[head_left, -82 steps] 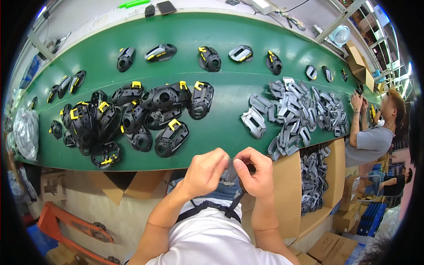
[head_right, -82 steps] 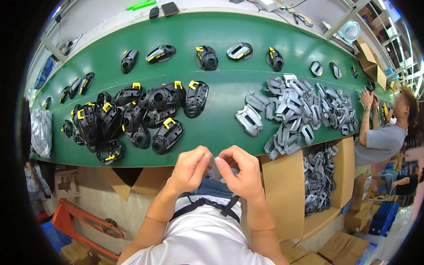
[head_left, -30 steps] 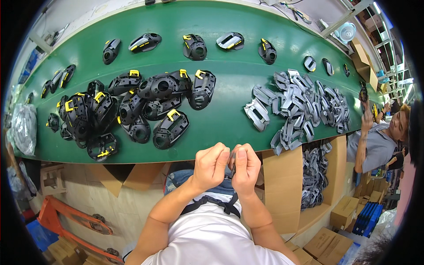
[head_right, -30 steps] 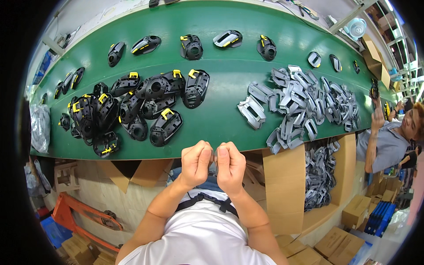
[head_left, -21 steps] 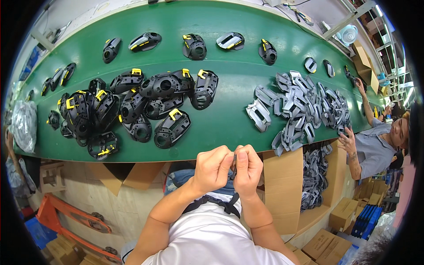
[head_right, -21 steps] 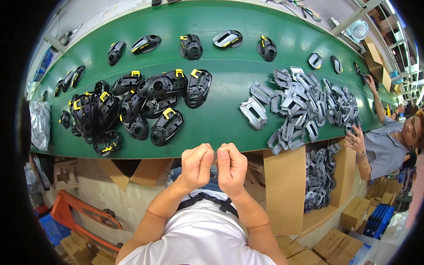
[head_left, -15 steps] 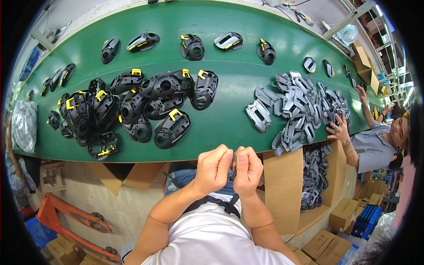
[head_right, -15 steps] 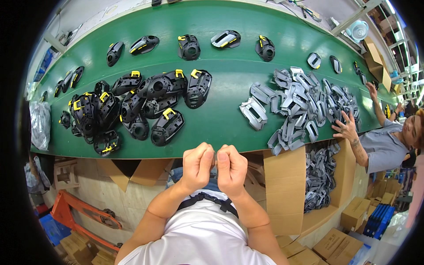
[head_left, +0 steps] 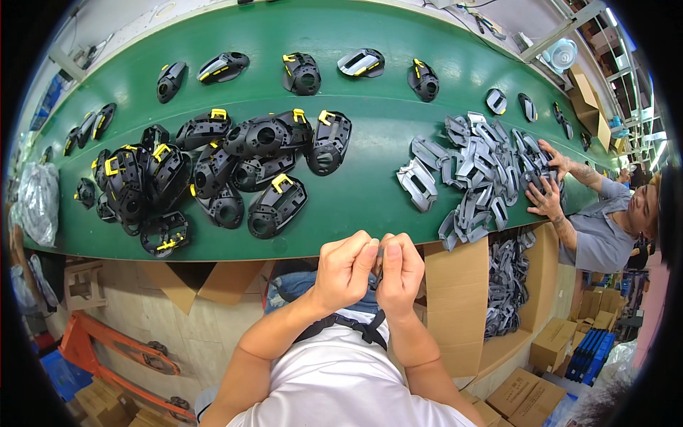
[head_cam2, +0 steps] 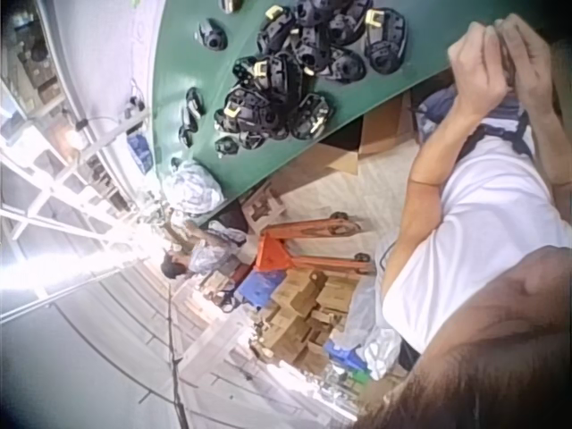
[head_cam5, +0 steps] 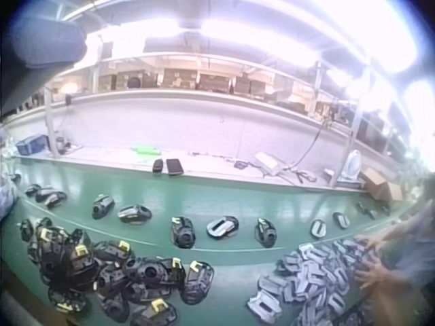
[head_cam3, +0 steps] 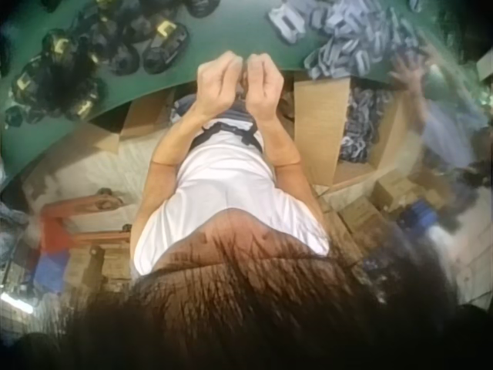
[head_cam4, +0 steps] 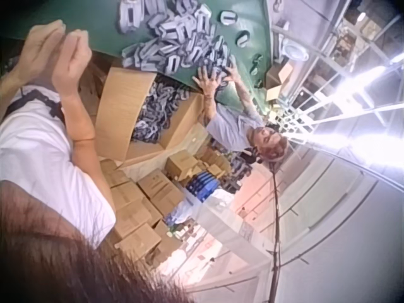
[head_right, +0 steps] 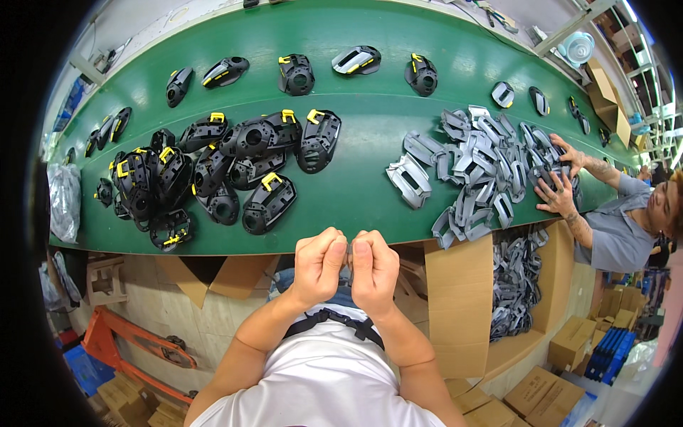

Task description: The person assembles plastic housings by hand, inserting yellow clips and snapping grey brackets together.

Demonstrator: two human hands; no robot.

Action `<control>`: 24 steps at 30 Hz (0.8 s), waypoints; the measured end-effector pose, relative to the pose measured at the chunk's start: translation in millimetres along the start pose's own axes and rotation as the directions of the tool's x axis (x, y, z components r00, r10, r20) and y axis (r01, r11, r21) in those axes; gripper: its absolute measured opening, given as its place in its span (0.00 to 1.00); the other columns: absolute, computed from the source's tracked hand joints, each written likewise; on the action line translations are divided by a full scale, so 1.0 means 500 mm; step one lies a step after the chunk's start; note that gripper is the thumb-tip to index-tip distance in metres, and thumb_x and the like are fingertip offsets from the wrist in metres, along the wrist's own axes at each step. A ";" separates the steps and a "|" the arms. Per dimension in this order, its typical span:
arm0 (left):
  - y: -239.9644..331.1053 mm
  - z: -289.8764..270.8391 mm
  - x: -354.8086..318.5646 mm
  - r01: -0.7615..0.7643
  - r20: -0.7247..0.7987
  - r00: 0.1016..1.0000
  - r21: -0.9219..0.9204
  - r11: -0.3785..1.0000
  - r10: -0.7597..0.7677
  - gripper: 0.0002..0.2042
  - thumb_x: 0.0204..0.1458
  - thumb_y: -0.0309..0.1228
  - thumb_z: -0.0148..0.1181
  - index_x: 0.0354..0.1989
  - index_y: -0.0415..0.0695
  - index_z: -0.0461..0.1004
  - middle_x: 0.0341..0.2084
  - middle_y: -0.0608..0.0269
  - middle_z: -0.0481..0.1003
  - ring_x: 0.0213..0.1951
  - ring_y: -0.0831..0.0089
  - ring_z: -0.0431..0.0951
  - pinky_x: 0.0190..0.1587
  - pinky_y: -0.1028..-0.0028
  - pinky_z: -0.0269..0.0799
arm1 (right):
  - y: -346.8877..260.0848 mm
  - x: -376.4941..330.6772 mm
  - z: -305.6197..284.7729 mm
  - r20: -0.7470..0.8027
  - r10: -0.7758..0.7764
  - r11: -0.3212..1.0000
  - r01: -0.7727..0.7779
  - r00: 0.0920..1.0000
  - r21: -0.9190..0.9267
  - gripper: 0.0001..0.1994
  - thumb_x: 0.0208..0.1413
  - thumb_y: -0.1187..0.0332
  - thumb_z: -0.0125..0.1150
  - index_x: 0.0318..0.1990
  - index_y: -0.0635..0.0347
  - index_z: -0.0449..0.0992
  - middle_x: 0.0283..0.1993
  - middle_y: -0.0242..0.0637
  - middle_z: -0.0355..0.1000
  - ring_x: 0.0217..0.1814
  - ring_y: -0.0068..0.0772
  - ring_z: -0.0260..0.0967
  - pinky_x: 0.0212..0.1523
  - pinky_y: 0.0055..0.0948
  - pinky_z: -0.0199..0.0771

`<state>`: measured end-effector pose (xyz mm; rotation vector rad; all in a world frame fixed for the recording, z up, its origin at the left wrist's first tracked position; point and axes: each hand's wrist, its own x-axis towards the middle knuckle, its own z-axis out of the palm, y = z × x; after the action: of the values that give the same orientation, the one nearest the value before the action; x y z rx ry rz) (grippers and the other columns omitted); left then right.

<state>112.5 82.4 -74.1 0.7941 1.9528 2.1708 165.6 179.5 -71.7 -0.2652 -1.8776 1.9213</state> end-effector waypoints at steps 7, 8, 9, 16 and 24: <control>-0.008 0.013 0.005 0.124 -0.025 0.992 0.051 0.991 -0.123 0.12 0.57 0.24 0.49 0.21 0.36 0.65 0.12 0.58 0.64 0.13 0.71 0.63 0.17 0.73 0.58 | -0.004 0.002 0.003 0.045 -0.307 0.897 0.304 0.951 -0.321 0.13 0.63 0.69 0.47 0.24 0.63 0.63 0.17 0.30 0.59 0.17 0.17 0.51 0.18 0.21 0.51; -0.010 0.008 0.002 0.139 -0.025 0.990 0.026 0.990 -0.138 0.11 0.57 0.24 0.49 0.21 0.36 0.65 0.12 0.58 0.63 0.13 0.71 0.62 0.17 0.72 0.58 | -0.007 0.001 0.002 0.045 -0.307 0.896 0.304 0.951 -0.324 0.13 0.63 0.69 0.47 0.24 0.63 0.63 0.17 0.30 0.59 0.17 0.17 0.51 0.18 0.21 0.51; -0.011 0.006 0.001 0.153 -0.025 0.988 0.000 0.988 -0.153 0.11 0.57 0.24 0.50 0.21 0.36 0.65 0.12 0.58 0.63 0.13 0.70 0.62 0.17 0.72 0.58 | -0.010 -0.001 0.001 -0.004 -0.255 0.935 0.246 0.967 -0.255 0.14 0.63 0.69 0.46 0.24 0.63 0.63 0.17 0.31 0.60 0.17 0.18 0.51 0.18 0.21 0.52; 0.028 0.011 0.009 -0.049 -0.033 0.998 0.046 0.998 0.051 0.10 0.56 0.23 0.49 0.22 0.36 0.66 0.14 0.57 0.66 0.13 0.67 0.66 0.17 0.72 0.60 | -0.010 0.006 -0.005 -0.061 -0.151 0.988 0.153 0.987 0.029 0.15 0.64 0.67 0.46 0.24 0.63 0.63 0.18 0.31 0.61 0.18 0.17 0.52 0.18 0.20 0.52; 0.028 0.013 0.010 -0.047 -0.030 0.998 0.084 0.995 0.049 0.10 0.56 0.22 0.49 0.22 0.35 0.66 0.14 0.57 0.65 0.14 0.67 0.65 0.18 0.72 0.59 | -0.007 0.007 -0.006 -0.031 -0.082 0.992 0.085 0.996 0.094 0.15 0.64 0.67 0.45 0.24 0.63 0.62 0.19 0.30 0.59 0.18 0.16 0.51 0.18 0.19 0.52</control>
<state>114.8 87.9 -59.0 0.8322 2.0733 2.1533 164.1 183.7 -67.9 -0.1794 -1.7457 1.9346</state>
